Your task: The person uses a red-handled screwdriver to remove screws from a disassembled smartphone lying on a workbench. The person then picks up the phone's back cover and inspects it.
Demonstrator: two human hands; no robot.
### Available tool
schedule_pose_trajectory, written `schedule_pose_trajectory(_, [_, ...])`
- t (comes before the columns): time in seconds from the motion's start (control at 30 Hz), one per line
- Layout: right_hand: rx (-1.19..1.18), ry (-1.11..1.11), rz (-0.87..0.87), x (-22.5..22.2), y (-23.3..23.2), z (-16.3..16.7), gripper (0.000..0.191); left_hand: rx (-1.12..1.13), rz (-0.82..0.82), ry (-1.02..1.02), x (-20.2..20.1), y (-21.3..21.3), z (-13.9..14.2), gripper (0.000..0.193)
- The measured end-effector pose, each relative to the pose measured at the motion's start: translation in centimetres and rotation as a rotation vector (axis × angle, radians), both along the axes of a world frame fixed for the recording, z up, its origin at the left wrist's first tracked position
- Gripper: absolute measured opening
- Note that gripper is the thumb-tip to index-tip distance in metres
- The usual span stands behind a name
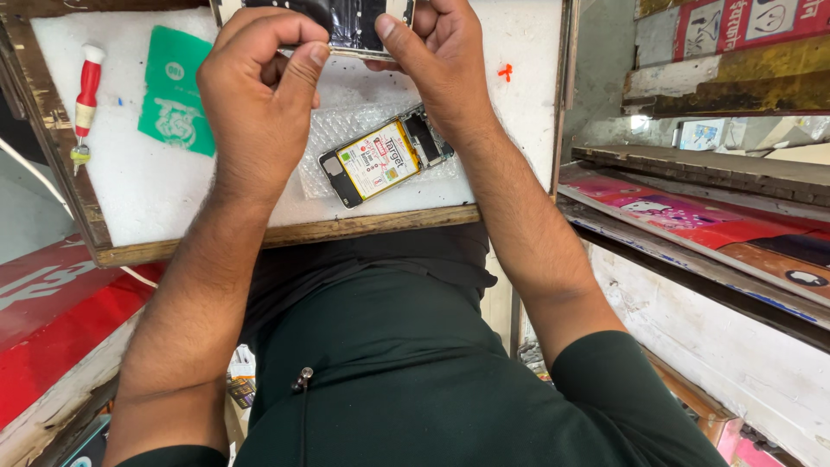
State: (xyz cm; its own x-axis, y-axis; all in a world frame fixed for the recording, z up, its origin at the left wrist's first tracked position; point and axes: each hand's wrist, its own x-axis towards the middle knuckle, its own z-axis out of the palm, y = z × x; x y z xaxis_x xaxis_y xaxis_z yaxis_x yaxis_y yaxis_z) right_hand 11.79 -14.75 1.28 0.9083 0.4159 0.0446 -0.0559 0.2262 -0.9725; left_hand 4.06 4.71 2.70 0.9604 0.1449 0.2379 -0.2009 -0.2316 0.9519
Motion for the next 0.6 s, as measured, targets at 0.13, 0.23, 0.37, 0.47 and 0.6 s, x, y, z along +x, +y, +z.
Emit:
schedule_pose_trajectory(0.13, [0.059, 0.019, -0.011, -0.3, 0.1, -0.2, 0.031, 0.176, 0.056, -0.092, -0.1, -0.8, -0.2, 0.007])
schedule_pose_trajectory(0.23, [0.063, 0.001, -0.01, -0.4, 0.1, -0.3, 0.031, 0.26, 0.066, -0.133, 0.1, -1.1, -0.5, 0.008])
schedule_pose_trajectory(0.37, [0.037, -0.034, -0.008, -0.4, 0.2, -0.5, 0.032, 0.412, 0.079, -0.19, 0.4, -1.0, -0.3, 0.007])
schedule_pose_trajectory(0.47, [0.038, -0.045, -0.009, -0.5, 0.3, -0.6, 0.033, 0.522, 0.076, -0.21, 0.4, -0.6, 0.4, 0.01])
schedule_pose_trajectory(0.6, [0.019, -0.077, -0.002, -0.5, 0.3, -0.6, 0.033, 0.711, 0.047, -0.238, 0.4, 0.2, 1.5, 0.014])
